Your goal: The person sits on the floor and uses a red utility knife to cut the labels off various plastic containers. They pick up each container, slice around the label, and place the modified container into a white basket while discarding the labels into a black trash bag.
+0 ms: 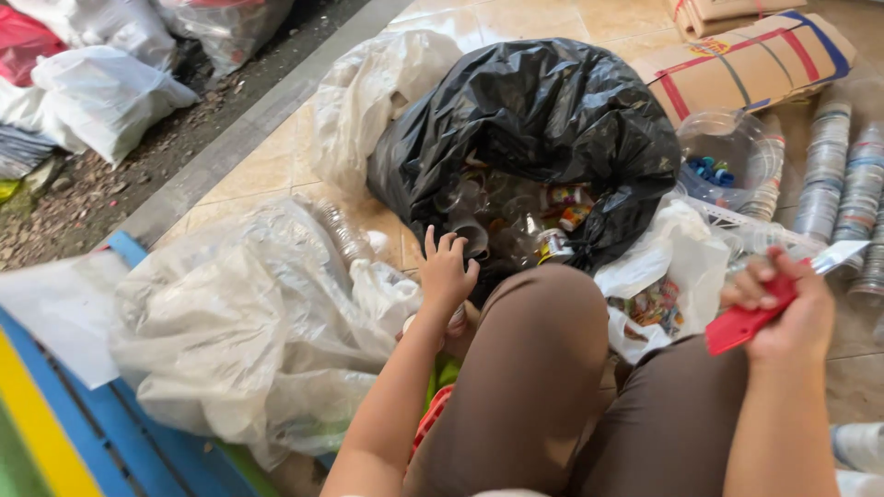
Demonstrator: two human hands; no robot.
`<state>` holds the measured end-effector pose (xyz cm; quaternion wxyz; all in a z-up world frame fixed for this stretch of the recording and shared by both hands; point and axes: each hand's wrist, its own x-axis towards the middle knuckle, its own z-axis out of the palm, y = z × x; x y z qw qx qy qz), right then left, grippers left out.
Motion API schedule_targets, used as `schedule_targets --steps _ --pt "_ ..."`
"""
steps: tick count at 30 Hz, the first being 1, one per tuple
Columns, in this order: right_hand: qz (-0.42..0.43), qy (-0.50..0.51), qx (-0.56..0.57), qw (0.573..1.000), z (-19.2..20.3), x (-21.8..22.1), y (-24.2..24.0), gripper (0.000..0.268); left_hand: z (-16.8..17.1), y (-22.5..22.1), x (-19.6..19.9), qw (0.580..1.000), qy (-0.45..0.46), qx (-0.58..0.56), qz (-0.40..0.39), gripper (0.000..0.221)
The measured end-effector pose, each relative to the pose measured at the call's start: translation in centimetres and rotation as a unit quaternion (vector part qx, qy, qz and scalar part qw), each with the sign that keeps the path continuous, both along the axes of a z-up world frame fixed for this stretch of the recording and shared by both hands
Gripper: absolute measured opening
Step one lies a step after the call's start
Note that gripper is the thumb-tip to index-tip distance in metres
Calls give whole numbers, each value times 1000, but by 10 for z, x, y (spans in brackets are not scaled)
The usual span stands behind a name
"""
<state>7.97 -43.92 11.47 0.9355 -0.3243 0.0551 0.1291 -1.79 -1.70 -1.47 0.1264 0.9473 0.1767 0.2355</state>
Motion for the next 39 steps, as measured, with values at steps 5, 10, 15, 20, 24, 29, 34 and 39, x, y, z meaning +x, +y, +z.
schedule_targets --steps 5,10,15,20,24,29,34,39 --pt "15 14 -12 1000 -44 19 -13 15 0 -37 92 991 -8 -72 -112 36" --pt "-42 16 -57 997 -52 18 -57 17 -112 -68 202 926 140 -299 -183 45" --pt "-48 19 -41 998 -62 1 -85 19 -182 -108 232 903 402 -88 -125 74" --pt "-54 -18 -70 996 -93 -1 -121 25 -283 -117 244 888 376 -264 21 48" --pt "-50 -18 -68 996 -100 0 -132 24 -303 -108 256 953 297 62 15 38" --pt "-58 -13 -73 996 -74 -4 -102 23 -245 -112 258 902 226 -345 128 87" --pt "-50 2 -92 995 -49 -2 -73 22 -228 -105 255 814 122 -532 200 113" --pt "-64 32 -128 989 -28 -3 -45 19 -249 -83 254 784 91 -554 264 69"
